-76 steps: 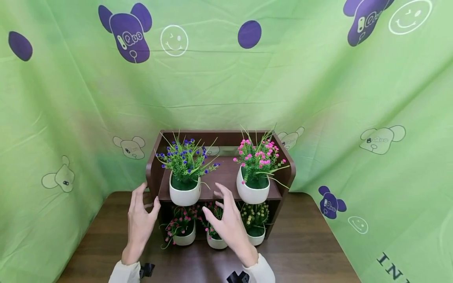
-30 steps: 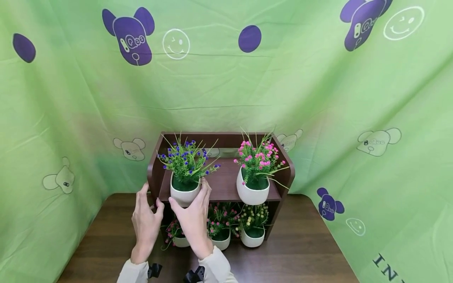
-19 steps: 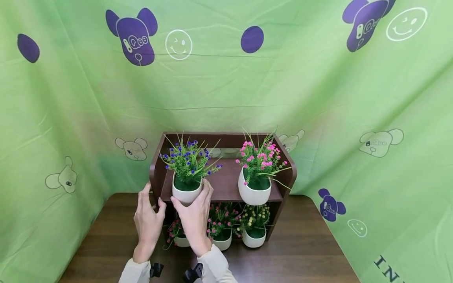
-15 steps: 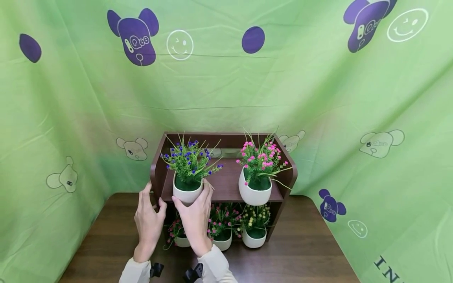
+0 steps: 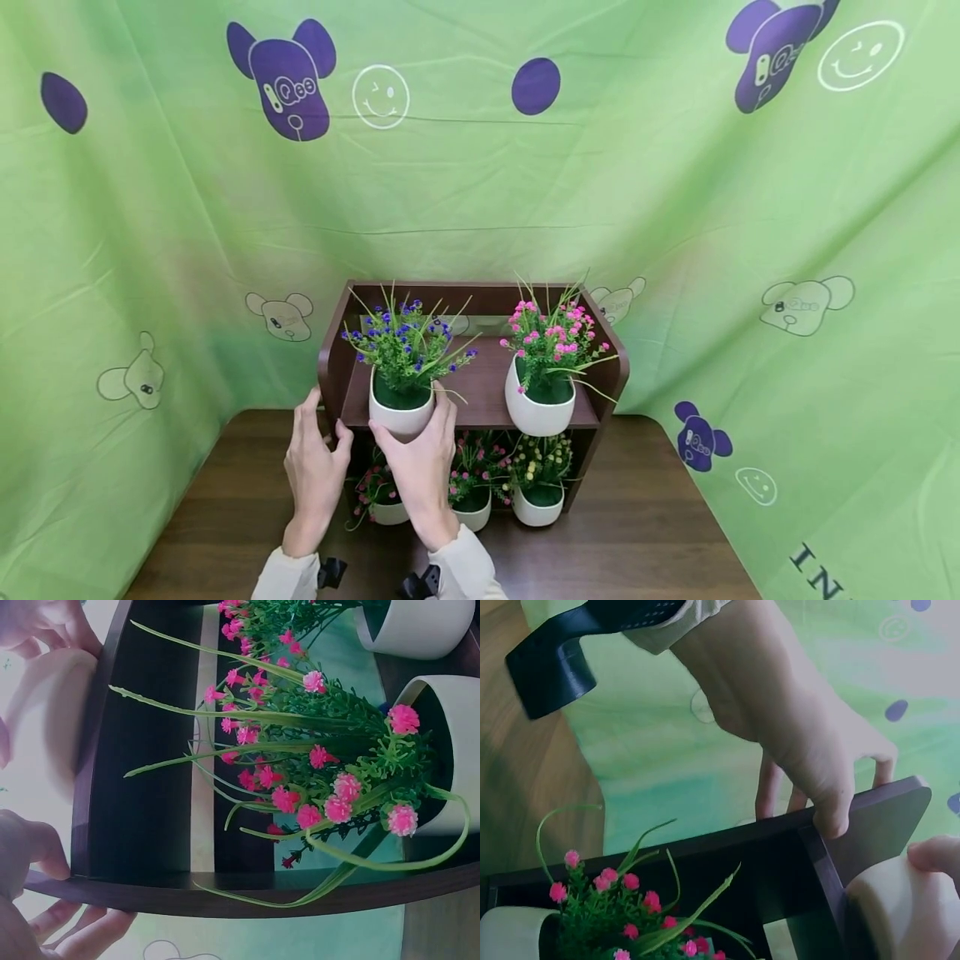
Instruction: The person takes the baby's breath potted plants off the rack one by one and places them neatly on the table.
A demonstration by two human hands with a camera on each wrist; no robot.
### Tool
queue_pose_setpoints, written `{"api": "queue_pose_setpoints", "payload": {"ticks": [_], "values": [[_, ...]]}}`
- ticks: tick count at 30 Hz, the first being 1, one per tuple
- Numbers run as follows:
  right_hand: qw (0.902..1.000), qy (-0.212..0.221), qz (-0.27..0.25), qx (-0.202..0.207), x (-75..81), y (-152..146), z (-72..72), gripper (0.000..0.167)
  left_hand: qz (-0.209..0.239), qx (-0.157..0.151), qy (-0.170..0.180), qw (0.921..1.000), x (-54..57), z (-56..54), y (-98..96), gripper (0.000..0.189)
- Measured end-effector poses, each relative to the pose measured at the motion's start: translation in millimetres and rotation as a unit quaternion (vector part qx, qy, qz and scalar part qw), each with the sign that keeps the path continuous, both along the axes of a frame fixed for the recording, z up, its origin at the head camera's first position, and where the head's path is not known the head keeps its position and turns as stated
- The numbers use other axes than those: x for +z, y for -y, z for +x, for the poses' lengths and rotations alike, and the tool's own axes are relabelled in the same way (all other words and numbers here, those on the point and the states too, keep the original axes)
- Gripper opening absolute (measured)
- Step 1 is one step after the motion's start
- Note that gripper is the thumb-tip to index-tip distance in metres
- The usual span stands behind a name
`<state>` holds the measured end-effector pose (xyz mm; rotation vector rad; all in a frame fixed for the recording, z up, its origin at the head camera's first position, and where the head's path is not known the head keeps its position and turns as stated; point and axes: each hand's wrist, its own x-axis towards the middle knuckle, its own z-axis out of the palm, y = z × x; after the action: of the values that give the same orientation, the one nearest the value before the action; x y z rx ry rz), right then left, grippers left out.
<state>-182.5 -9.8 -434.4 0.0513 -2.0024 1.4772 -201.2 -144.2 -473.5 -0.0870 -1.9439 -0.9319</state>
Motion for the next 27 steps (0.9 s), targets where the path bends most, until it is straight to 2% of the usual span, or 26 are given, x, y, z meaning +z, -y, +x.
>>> {"api": "queue_pose_setpoints", "payload": {"ticks": [8,13,27], "values": [[1.0000,0.005,-0.006,-0.004,-2.7,-12,5.9,0.095,0.000,-0.001,-0.003,1.0000,-0.3,-1.0,-0.7,0.062],[0.9999,-0.014,0.002,-0.003,-1.0,-20,10.2,0.094,0.003,0.000,0.000,1.0000,-0.1,-0.6,0.7,0.062],[0.9952,-0.074,0.049,-0.041,-2.2,-42,23.9,0.092,0.011,0.001,0.003,0.9999,0.6,0.6,-0.5,0.061]]}}
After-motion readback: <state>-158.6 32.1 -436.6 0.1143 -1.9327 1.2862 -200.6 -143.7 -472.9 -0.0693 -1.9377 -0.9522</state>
